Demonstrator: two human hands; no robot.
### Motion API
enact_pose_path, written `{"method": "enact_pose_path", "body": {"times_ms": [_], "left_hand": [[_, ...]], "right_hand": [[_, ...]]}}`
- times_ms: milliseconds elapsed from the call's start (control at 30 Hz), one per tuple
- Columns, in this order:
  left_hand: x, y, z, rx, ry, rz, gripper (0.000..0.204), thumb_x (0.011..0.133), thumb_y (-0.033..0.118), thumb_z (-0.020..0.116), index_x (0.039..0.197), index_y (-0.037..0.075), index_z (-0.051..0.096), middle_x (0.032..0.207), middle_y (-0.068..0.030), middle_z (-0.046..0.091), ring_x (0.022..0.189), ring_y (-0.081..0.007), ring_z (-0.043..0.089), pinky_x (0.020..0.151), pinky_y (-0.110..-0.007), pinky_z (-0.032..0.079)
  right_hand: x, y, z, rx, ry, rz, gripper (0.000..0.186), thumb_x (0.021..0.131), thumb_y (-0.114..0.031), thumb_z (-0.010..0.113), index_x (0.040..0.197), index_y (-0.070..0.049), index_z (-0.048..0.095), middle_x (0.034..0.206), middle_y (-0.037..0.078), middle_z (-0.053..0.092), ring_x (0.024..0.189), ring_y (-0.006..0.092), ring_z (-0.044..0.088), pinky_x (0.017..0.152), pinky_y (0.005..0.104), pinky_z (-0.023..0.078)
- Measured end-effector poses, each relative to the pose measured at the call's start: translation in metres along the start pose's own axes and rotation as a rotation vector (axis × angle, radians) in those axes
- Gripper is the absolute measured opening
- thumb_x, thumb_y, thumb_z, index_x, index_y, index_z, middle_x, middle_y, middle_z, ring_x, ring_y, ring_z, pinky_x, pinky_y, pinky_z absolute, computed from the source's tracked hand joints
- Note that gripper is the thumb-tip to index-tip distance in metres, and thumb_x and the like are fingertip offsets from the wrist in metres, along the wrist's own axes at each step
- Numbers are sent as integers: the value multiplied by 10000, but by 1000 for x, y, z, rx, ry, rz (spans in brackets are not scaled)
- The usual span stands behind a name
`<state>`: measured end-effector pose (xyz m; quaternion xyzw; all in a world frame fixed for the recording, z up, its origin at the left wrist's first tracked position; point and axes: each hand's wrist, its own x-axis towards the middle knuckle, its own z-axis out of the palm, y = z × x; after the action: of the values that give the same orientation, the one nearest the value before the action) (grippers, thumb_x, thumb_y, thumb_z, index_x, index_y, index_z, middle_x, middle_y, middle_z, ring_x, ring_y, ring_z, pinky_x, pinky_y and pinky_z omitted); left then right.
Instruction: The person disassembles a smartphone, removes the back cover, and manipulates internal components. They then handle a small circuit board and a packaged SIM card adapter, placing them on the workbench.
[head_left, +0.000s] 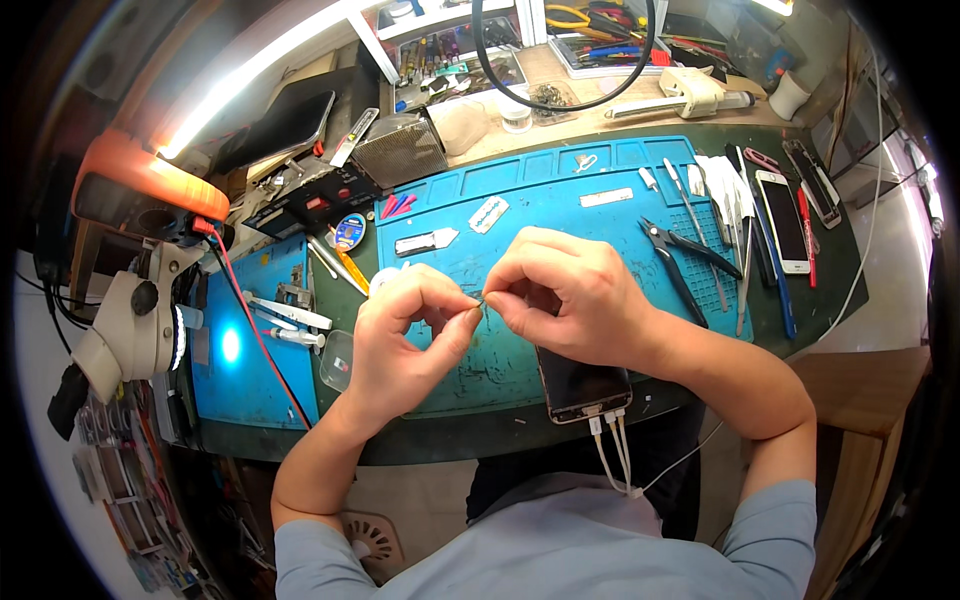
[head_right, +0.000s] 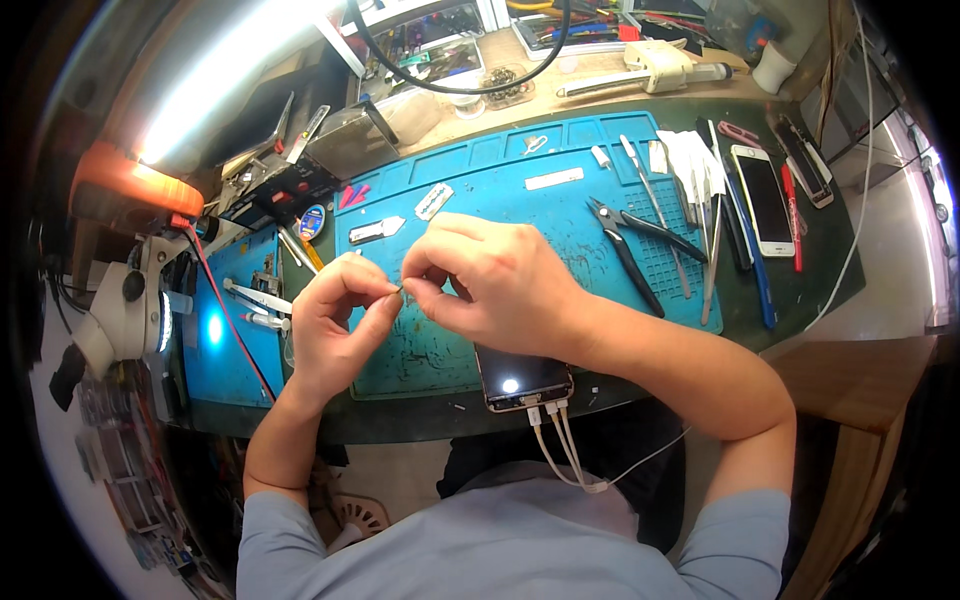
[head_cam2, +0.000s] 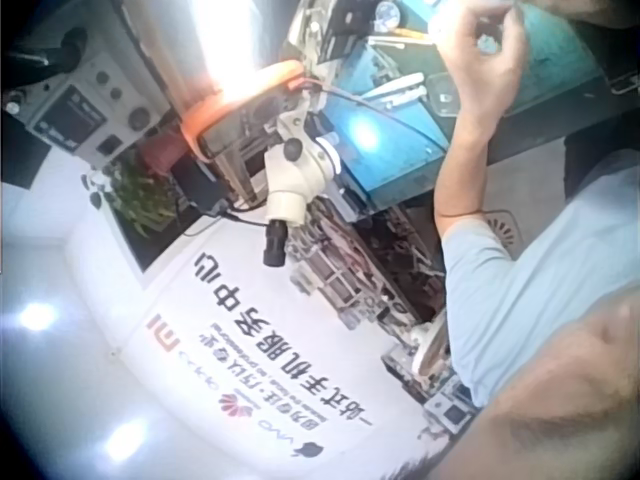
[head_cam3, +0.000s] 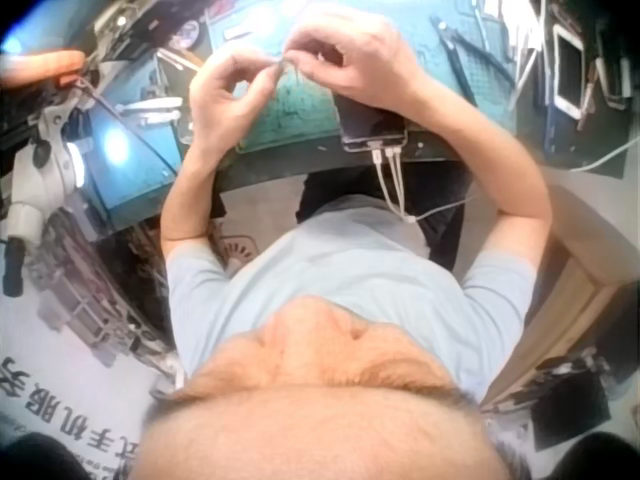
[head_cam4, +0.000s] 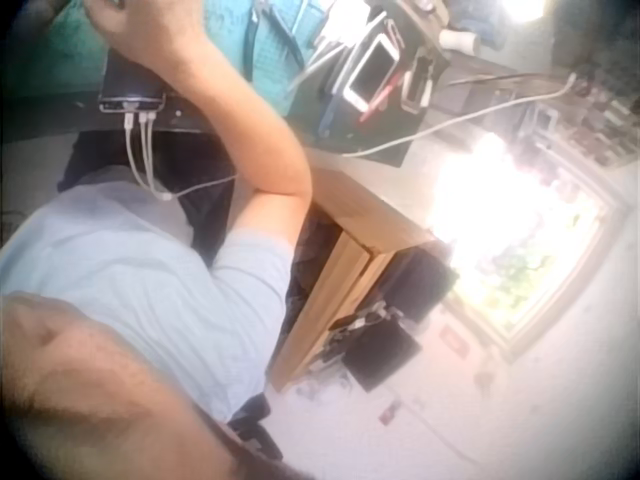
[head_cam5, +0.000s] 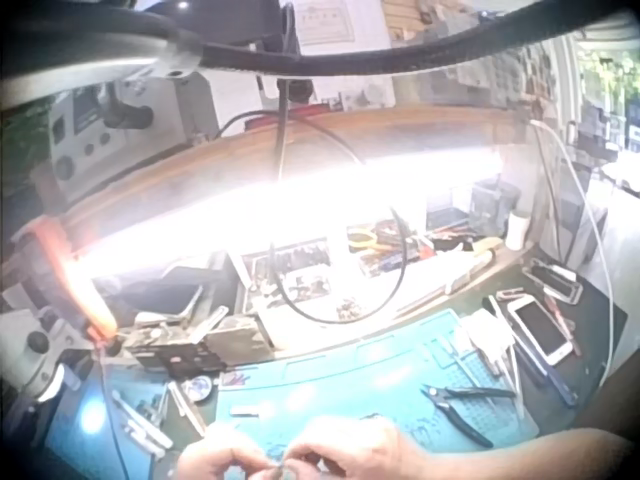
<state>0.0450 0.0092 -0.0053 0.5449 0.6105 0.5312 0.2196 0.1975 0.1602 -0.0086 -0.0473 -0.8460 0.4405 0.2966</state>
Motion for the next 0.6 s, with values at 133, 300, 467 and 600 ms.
{"method": "enact_pose_path", "body": {"times_ms": [133,300,467,600], "left_hand": [[2,2,-2,-10,-22,-2,122,834,-17,736,945,7,692,897,-59,680,772,-117,632,612,-227,505],[3,2,-7,-64,-70,10,140,829,3,758,957,11,703,924,-68,694,790,-119,648,607,-228,517],[3,1,-5,-28,-52,-1,148,807,21,785,929,14,700,897,-67,702,760,-119,658,589,-229,526],[2,3,-4,50,-26,43,158,785,31,803,898,18,693,859,-64,699,729,-123,655,577,-233,526]], "right_hand": [[3,-1,-5,-8,-20,12,80,815,-102,716,842,-76,646,800,40,640,614,165,636,543,287,516],[4,1,-6,-1,-36,-78,84,827,-69,726,849,-54,646,781,26,610,570,111,593,507,248,470],[2,1,-5,-42,-28,-128,100,832,-63,741,847,-38,646,776,24,602,553,100,590,490,245,460],[1,-3,-2,-49,-43,-101,98,822,-97,736,836,-68,644,791,31,623,597,160,628,525,282,504]]}}
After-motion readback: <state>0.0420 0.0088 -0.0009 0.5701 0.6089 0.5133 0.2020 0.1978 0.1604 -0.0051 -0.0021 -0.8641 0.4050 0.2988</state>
